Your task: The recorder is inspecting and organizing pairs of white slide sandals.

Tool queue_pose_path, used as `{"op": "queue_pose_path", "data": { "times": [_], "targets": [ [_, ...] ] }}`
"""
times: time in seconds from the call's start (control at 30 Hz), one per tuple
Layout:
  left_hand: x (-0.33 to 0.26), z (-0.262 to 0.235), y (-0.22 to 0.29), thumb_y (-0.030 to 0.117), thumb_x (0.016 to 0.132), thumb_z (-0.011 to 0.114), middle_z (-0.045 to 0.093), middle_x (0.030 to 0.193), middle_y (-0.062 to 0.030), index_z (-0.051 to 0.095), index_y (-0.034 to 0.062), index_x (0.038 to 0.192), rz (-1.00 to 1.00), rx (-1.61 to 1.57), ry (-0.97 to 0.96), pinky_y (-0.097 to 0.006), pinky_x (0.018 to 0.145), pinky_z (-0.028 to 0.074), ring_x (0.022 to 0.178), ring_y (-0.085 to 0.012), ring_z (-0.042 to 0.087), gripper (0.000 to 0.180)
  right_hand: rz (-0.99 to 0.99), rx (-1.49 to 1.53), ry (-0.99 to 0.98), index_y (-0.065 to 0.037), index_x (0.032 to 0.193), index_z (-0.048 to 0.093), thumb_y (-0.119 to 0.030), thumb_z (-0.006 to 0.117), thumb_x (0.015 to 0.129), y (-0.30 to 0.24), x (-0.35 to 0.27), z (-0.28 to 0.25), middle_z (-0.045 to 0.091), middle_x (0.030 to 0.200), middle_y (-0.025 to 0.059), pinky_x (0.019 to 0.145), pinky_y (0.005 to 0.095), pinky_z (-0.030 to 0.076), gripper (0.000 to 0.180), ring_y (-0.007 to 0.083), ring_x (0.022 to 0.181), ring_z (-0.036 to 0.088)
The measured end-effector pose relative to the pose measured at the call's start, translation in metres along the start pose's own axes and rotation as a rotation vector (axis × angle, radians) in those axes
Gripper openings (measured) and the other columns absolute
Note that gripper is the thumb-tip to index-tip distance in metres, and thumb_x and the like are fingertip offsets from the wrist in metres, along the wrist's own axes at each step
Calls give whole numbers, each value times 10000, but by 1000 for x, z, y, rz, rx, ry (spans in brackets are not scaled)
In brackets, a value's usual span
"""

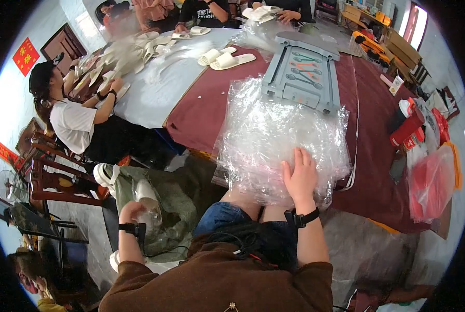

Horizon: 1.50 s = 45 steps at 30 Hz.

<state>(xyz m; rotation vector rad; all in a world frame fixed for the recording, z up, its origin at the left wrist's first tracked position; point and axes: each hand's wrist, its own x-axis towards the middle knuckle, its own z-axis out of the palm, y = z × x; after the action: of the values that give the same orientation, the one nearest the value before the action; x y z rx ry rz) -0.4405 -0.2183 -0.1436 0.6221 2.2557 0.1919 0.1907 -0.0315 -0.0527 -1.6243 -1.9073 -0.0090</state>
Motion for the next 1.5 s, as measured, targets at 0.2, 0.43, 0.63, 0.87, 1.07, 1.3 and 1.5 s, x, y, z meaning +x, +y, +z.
{"op": "queue_pose_path", "data": {
  "times": [0.2,0.43,0.63,0.87,1.07,1.3,1.5],
  "targets": [
    [110,122,-41,233,769,726,709,906,-202,737,1,907,131,197,25,-471,685,552,840,-292,720,270,-13,-39,0,-18,1390,562,-330,663,932,-1,0,0,562,1420,169,993,475,492,564,394,1176,567],
    [66,148,12,198,799,788,657,706,-85,733,9,924,126,-103,6,-392,599,496,685,-213,650,233,10,-61,-23,-9,1400,557,-333,654,939,-5,1,-4,552,1429,172,1009,476,475,571,399,1184,551],
    [34,97,36,42,830,668,742,1030,-92,690,-55,1117,521,-699,207,-341,805,536,899,-193,685,303,-9,-40,-10,-9,1406,548,-336,648,942,-6,1,-7,550,1433,170,1009,482,474,576,400,1182,548],
    [80,168,-30,129,933,552,683,1227,-248,623,61,1254,83,-80,415,-528,928,531,1135,-427,654,336,10,-14,8,-13,1392,554,-299,674,930,-8,-2,-7,552,1414,176,1011,483,467,557,406,1201,548],
    [81,238,-40,270,957,645,669,1286,-204,645,13,1313,203,492,-103,-462,940,545,1167,-351,656,439,10,-26,-6,-23,1413,550,-340,649,944,-6,-2,-5,550,1438,165,1015,477,473,574,388,1198,547],
    [87,171,-9,331,940,675,724,1143,-211,728,12,1146,211,341,-189,-464,783,568,996,-339,718,383,15,-5,-8,-22,1413,548,-335,652,939,-6,-1,-5,545,1444,163,1025,479,469,577,385,1217,537],
    [2,33,139,489,827,690,767,844,-132,811,96,941,293,414,255,-461,839,574,930,-315,743,426,32,-15,-18,-23,1410,547,-331,663,926,-7,-1,-6,549,1437,157,1013,482,471,585,383,1209,539]
  ]
}}
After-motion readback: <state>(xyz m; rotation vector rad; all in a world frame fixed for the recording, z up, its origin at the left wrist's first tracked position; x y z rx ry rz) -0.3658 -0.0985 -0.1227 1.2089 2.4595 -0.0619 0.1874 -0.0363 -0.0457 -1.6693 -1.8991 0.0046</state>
